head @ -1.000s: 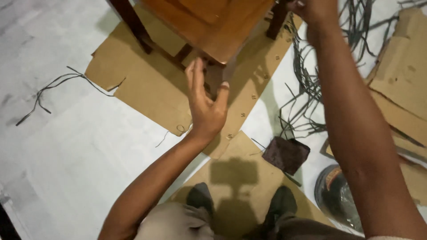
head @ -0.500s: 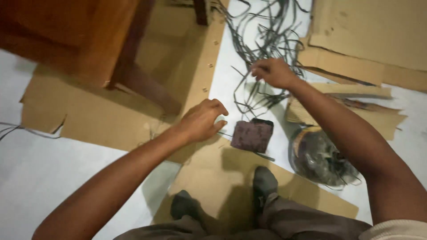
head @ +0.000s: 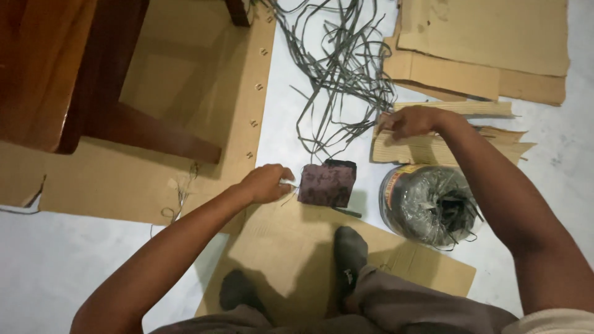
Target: Secure cardboard protection around wooden table legs using plastic ties.
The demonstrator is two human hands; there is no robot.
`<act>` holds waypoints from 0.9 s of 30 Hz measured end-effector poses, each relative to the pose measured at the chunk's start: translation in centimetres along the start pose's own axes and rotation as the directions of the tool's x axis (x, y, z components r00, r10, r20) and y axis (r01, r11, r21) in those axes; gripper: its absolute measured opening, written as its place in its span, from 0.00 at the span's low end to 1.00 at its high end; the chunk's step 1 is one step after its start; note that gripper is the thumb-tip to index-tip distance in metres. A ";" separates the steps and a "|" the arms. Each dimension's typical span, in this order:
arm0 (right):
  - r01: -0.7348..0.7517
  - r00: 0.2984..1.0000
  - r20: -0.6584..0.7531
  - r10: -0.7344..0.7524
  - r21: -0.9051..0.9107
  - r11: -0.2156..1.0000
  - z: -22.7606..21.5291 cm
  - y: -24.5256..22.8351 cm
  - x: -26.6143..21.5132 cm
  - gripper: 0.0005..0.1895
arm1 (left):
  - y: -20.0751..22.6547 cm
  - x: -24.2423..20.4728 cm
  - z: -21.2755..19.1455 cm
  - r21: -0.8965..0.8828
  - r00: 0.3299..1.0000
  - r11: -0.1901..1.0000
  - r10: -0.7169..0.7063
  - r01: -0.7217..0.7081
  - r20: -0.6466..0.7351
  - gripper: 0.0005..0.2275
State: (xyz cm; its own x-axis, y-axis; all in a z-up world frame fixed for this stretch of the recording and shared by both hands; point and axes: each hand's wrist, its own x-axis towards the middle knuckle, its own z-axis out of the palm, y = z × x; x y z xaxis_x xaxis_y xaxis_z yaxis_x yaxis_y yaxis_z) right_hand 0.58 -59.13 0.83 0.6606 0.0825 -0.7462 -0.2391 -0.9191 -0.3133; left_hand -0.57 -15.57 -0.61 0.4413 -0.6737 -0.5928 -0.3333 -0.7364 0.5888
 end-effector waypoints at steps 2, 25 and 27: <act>-0.068 0.996 0.043 0.080 -0.229 0.971 0.8 2.3 1.9 0.31 | -0.6 -0.6 1.0 -0.102 0.999 0.995 0.006 -0.002 0.045 0.17; 0.610 0.722 -0.344 -0.600 -0.091 0.787 0.8 -32.6 -8.0 0.37 | 3.6 -10.0 -3.0 -0.487 0.697 0.756 -0.058 -0.437 -0.715 0.46; 0.671 0.702 -0.340 -0.625 0.023 0.741 1.3 -34.3 -8.7 0.39 | 3.4 -10.0 -2.7 -0.488 0.645 0.729 -0.084 -0.480 -0.760 0.46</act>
State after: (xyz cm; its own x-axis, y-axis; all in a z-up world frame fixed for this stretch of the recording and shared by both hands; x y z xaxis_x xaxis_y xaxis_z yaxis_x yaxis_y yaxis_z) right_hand 2.14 -27.79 17.29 0.8555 0.5016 -0.1286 0.2496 -0.6169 -0.7464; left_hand -3.86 -11.17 8.80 0.9454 -0.3256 -0.0139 -0.0485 -0.1830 0.9819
